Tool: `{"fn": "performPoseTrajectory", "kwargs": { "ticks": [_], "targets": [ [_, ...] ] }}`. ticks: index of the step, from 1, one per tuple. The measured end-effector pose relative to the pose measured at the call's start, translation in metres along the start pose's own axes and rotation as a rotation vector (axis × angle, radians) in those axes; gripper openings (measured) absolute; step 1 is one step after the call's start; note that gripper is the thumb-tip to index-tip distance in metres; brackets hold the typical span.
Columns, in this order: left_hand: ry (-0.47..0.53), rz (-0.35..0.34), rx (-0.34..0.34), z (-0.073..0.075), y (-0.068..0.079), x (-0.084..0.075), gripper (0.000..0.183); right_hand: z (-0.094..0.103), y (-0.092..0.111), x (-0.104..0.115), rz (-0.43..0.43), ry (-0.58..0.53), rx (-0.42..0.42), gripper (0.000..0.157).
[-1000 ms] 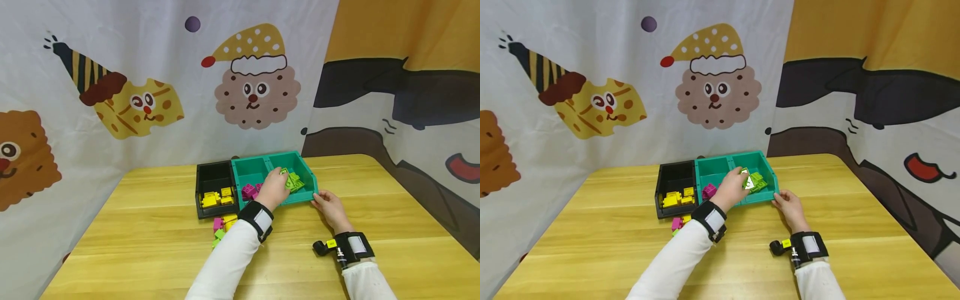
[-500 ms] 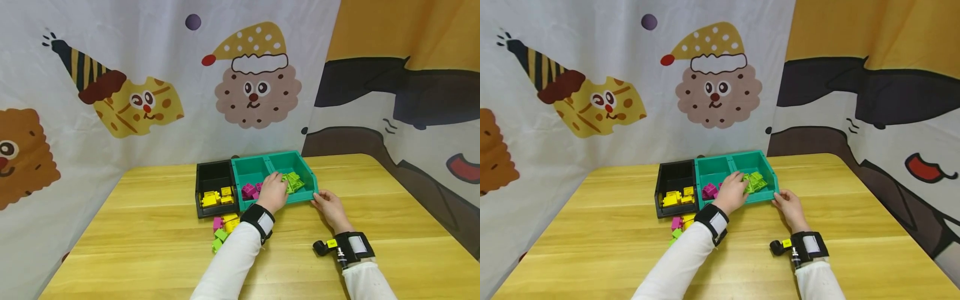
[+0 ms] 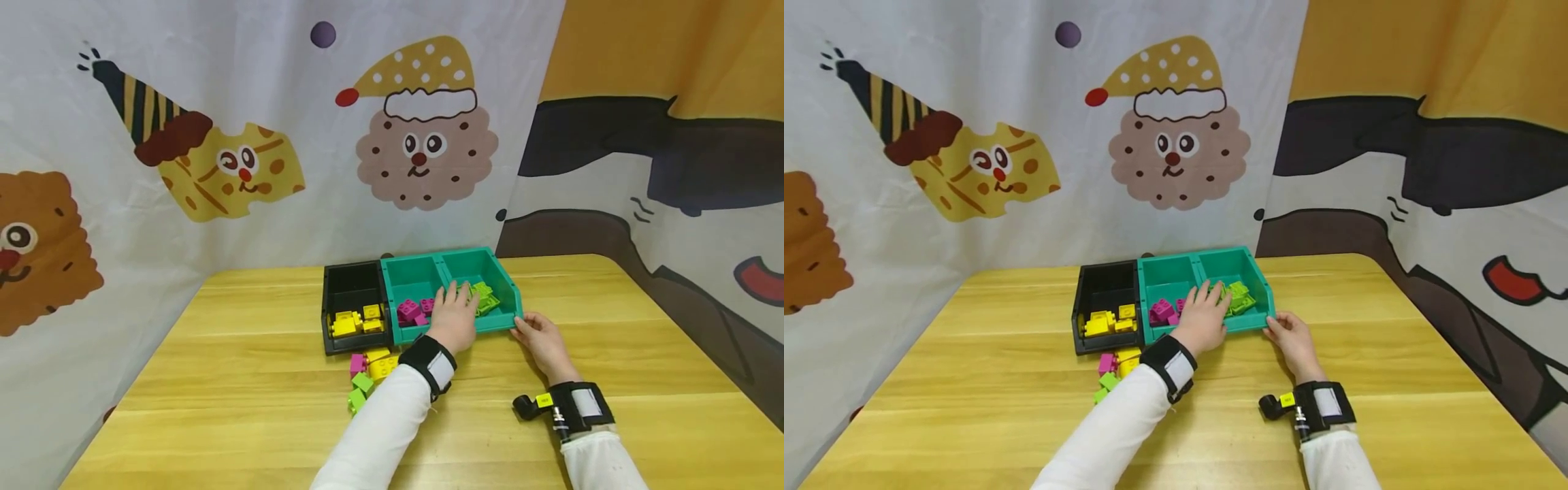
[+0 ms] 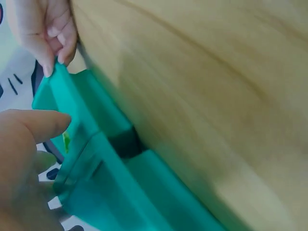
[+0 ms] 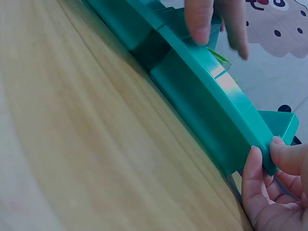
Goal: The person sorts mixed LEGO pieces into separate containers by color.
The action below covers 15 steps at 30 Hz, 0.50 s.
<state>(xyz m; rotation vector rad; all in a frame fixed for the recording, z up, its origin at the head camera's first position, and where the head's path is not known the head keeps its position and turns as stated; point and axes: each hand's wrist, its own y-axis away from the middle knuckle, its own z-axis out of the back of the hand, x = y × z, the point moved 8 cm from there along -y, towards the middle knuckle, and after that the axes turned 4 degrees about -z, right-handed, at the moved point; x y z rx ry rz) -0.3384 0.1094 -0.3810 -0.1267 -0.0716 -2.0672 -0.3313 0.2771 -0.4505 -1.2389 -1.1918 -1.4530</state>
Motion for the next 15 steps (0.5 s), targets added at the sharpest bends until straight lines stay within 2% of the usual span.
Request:
{"fn": "performPoseTrajectory", "kwargs": {
  "ticks": [9, 15],
  "targets": [
    [0.092, -0.013, -0.128, 0.03, 0.017, 0.013, 0.06, 0.001, -0.002, -0.003, -0.017, 0.023, -0.013, 0.032],
    [0.227, -0.065, -0.199, 0.049, 0.044, 0.024, 0.05, 0.0, -0.003, -0.002, -0.015, 0.016, -0.017, 0.03]
  ]
}}
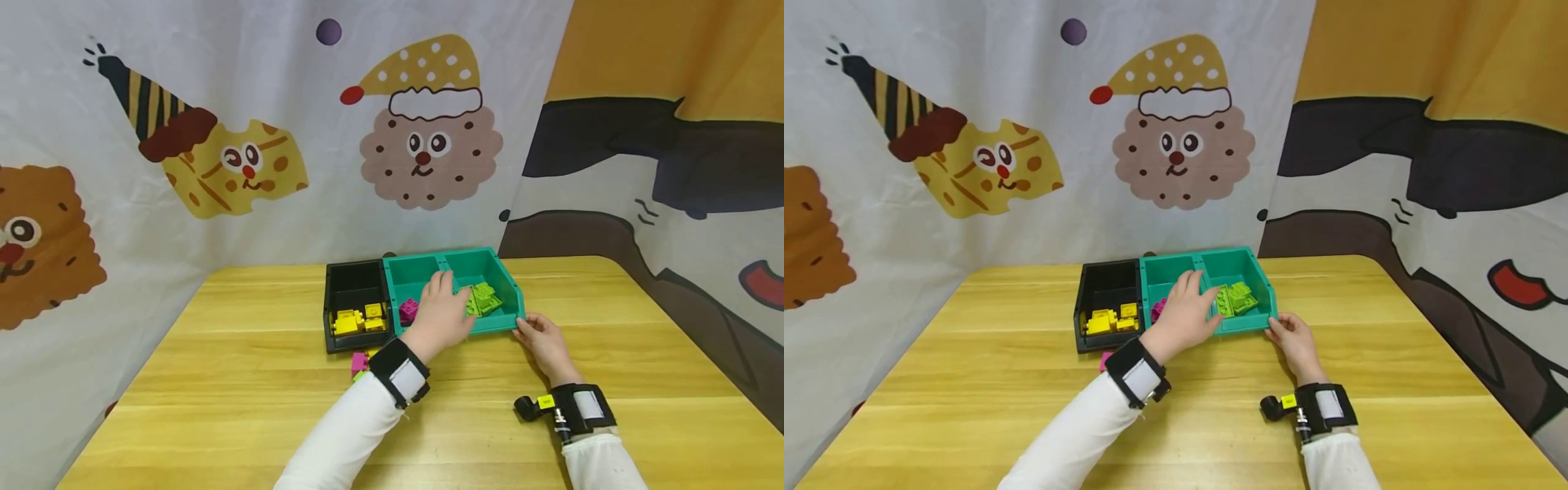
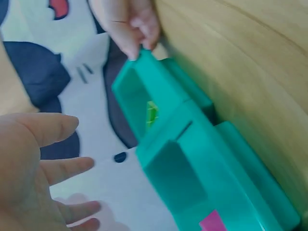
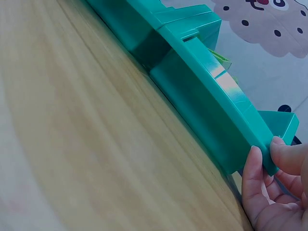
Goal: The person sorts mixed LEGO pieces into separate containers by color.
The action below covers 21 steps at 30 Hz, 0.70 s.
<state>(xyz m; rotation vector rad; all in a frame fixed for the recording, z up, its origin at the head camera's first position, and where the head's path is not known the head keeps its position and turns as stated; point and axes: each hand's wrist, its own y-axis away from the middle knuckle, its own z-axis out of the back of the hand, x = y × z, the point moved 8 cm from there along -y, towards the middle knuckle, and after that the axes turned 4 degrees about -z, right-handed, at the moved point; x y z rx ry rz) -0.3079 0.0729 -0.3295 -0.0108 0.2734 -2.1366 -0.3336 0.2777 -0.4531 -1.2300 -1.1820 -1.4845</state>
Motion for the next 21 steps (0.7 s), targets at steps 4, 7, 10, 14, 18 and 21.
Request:
{"fn": "performPoseTrajectory", "kwargs": {
  "ticks": [4, 7, 10, 14, 18, 21],
  "targets": [
    [0.037, -0.053, -0.044, 0.009, 0.022, 0.001, 0.041, 0.001, 0.0, 0.0, -0.005, 0.015, -0.004, 0.031],
    [0.046, -0.087, -0.04, 0.007, 0.039, 0.001, 0.037, 0.001, 0.0, 0.0, -0.003, 0.025, -0.002, 0.032],
    [0.053, -0.108, -0.009, 0.002, 0.053, 0.001, 0.036, 0.0, 0.001, 0.0, -0.001, 0.014, 0.001, 0.031],
    [0.042, -0.132, 0.042, -0.001, 0.068, 0.003, 0.034, 0.0, 0.001, -0.001, -0.004, 0.01, 0.0, 0.029],
    [0.041, -0.15, 0.096, 0.0, 0.078, 0.005, 0.036, 0.001, 0.001, 0.001, 0.008, 0.009, -0.003, 0.029],
    [0.054, -0.13, 0.138, 0.001, 0.086, 0.009, 0.037, 0.0, 0.001, 0.001, 0.013, 0.003, 0.001, 0.028]
  ]
}}
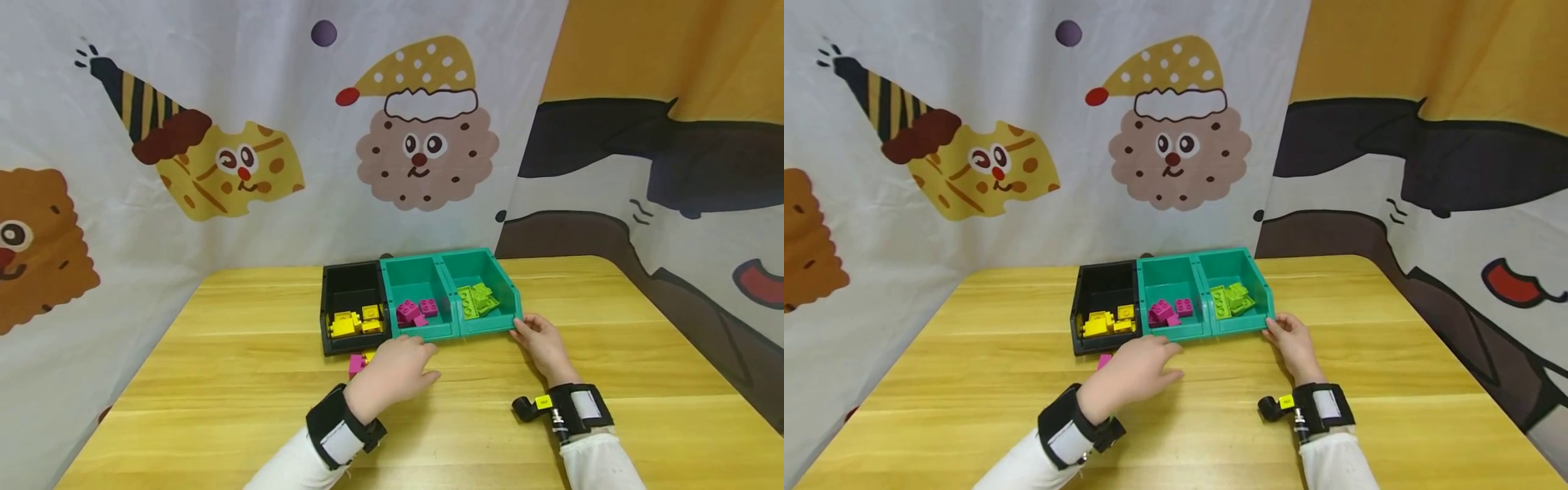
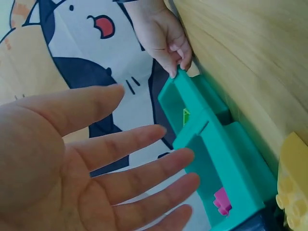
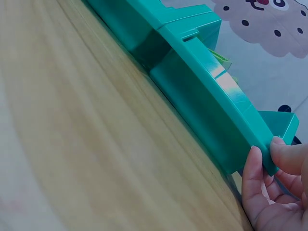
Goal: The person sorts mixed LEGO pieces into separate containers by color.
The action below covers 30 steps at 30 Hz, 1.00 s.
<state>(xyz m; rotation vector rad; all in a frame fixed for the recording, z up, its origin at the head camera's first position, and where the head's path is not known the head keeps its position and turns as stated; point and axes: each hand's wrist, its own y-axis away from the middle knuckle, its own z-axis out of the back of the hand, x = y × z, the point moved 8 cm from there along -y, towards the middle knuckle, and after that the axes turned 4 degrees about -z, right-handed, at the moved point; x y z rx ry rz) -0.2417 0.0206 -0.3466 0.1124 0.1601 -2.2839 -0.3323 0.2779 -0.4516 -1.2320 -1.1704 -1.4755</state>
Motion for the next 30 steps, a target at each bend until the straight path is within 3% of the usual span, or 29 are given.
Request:
{"fn": "performPoseTrajectory", "kwargs": {
  "ticks": [8, 15, 23, 30],
  "targets": [
    [0.053, 0.065, 0.083, -0.013, 0.027, 0.004, 0.049, 0.0, 0.001, -0.001, -0.006, -0.025, 0.006, 0.025],
    [0.035, 0.1, 0.154, -0.024, 0.042, 0.01, 0.051, 0.0, 0.0, -0.001, -0.003, -0.002, -0.002, 0.03],
    [0.059, 0.118, 0.171, -0.03, 0.053, 0.014, 0.055, -0.001, -0.002, -0.002, 0.005, -0.036, 0.006, 0.025],
    [0.095, 0.163, 0.198, -0.03, 0.066, 0.016, 0.057, 0.001, -0.002, -0.003, -0.004, -0.021, 0.0, 0.03]
  ]
}}
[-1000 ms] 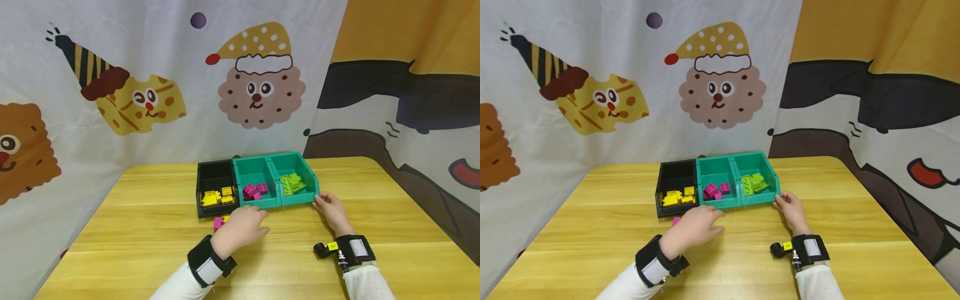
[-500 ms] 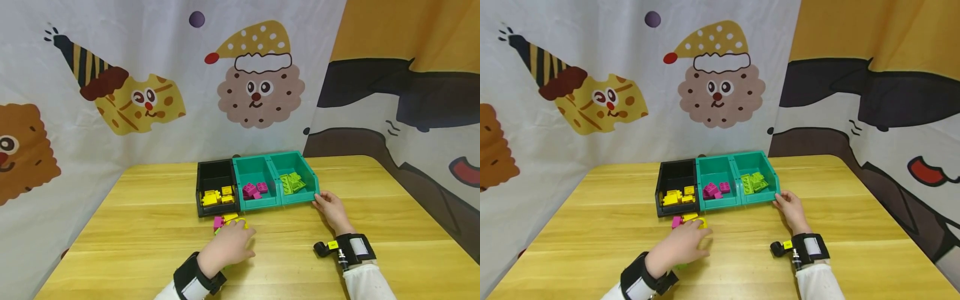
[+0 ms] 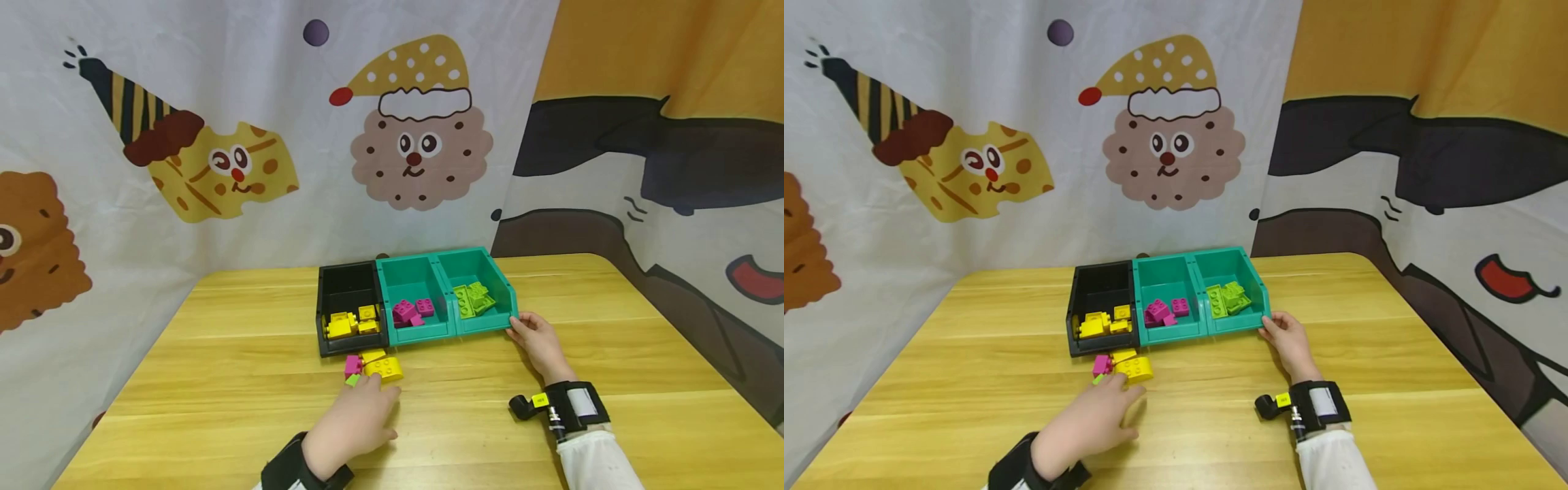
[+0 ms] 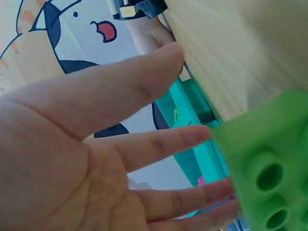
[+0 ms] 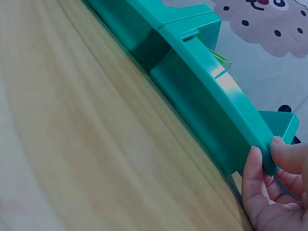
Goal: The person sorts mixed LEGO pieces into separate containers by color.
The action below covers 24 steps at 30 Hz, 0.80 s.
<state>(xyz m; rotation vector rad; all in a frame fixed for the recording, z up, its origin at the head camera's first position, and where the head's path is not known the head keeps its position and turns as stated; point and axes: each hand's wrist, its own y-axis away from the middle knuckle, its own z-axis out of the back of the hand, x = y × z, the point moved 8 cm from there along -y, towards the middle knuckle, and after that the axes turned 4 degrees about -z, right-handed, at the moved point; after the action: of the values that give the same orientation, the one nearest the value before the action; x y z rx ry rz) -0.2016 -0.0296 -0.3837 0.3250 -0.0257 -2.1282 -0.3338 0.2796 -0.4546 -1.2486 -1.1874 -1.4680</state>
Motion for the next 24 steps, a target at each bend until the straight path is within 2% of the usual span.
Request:
{"fn": "performPoseTrajectory", "kwargs": {
  "ticks": [4, 7, 10, 14, 24],
  "targets": [
    [-0.003, 0.015, 0.018, -0.001, 0.004, 0.001, 0.057, 0.0, 0.0, 0.0, 0.002, 0.002, -0.001, 0.026],
    [-0.021, 0.03, -0.034, 0.002, 0.005, 0.004, 0.058, 0.0, -0.001, 0.0, 0.001, -0.001, -0.008, 0.025],
    [-0.036, 0.081, -0.095, 0.003, 0.005, 0.011, 0.062, 0.0, 0.0, 0.0, -0.004, 0.0, -0.006, 0.026],
    [-0.055, 0.145, -0.127, 0.002, 0.006, 0.02, 0.066, 0.0, 0.0, 0.0, -0.002, -0.006, 0.001, 0.028],
    [-0.042, 0.197, -0.033, -0.004, 0.008, 0.024, 0.058, -0.001, 0.001, 0.002, 0.009, -0.011, 0.01, 0.028]
  ]
}}
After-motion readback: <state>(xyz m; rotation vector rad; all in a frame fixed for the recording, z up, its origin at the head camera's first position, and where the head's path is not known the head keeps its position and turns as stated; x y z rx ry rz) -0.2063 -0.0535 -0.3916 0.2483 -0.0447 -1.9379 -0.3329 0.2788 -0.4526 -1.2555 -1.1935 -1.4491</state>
